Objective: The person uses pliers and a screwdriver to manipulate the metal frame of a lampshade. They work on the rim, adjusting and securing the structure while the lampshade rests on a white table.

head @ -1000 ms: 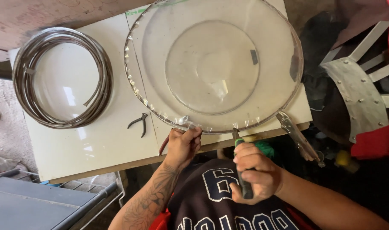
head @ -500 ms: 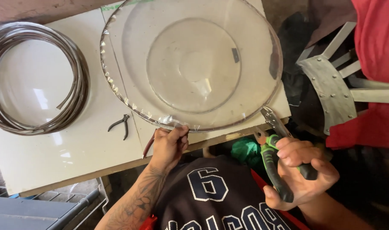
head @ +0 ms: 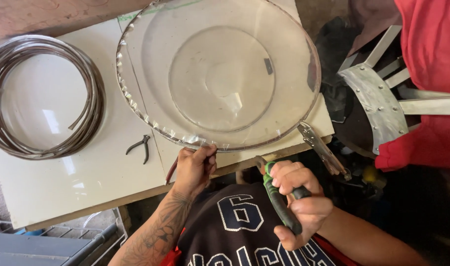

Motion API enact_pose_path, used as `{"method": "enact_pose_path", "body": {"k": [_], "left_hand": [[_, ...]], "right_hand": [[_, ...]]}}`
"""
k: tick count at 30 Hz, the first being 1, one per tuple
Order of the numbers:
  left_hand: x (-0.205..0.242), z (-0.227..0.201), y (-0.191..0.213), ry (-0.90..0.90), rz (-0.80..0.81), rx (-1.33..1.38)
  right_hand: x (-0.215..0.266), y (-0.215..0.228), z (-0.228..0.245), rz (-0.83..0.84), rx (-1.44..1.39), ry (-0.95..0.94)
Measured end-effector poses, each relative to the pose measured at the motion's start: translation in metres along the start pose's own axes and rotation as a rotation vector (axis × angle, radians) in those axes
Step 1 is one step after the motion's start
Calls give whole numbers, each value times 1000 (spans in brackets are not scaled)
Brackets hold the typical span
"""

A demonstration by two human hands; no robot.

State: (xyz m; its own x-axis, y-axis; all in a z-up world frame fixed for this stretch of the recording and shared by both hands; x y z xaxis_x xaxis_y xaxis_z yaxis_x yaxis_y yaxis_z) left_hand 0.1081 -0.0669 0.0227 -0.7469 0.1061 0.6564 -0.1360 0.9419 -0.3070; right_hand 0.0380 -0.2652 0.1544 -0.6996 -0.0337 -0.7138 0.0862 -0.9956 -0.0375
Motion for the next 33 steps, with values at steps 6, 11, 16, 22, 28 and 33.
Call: {"method": "enact_pose_path", "body": {"k": [6, 11, 16, 22, 28, 33], "left_hand": [[-4, 5, -1, 1, 18, 36], [-6, 5, -6, -19, 21, 27], [-5, 5, -9, 5, 27, 9], [-4, 5, -9, 1, 33, 8], [-7, 10, -5, 55, 4, 41], [-8, 12, -4, 78, -9, 54]], "right_hand": [[2, -11, -8, 150, -46, 5], [-1, -16, -15, 140, -58, 7], [-2, -15, -27, 168, -15, 39], [0, -14, -34, 265, -30, 38], [1, -14, -41, 264, 18, 52], [1, -16, -41, 344, -37, -1]]}}
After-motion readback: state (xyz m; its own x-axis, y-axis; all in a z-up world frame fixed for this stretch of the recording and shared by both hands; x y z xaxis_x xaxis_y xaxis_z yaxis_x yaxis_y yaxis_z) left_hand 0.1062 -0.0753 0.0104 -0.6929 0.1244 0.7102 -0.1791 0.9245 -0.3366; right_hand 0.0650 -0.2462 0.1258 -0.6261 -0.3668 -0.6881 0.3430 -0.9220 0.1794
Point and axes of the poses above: each hand's wrist, its own x-axis away from the middle knuckle, its own y-axis out of the back of the hand, z = x × y, the point moved 4 cm from there along -x, towards the middle knuckle, and after that the axes turned 9 degrees about -x, right-handed, at the moved point
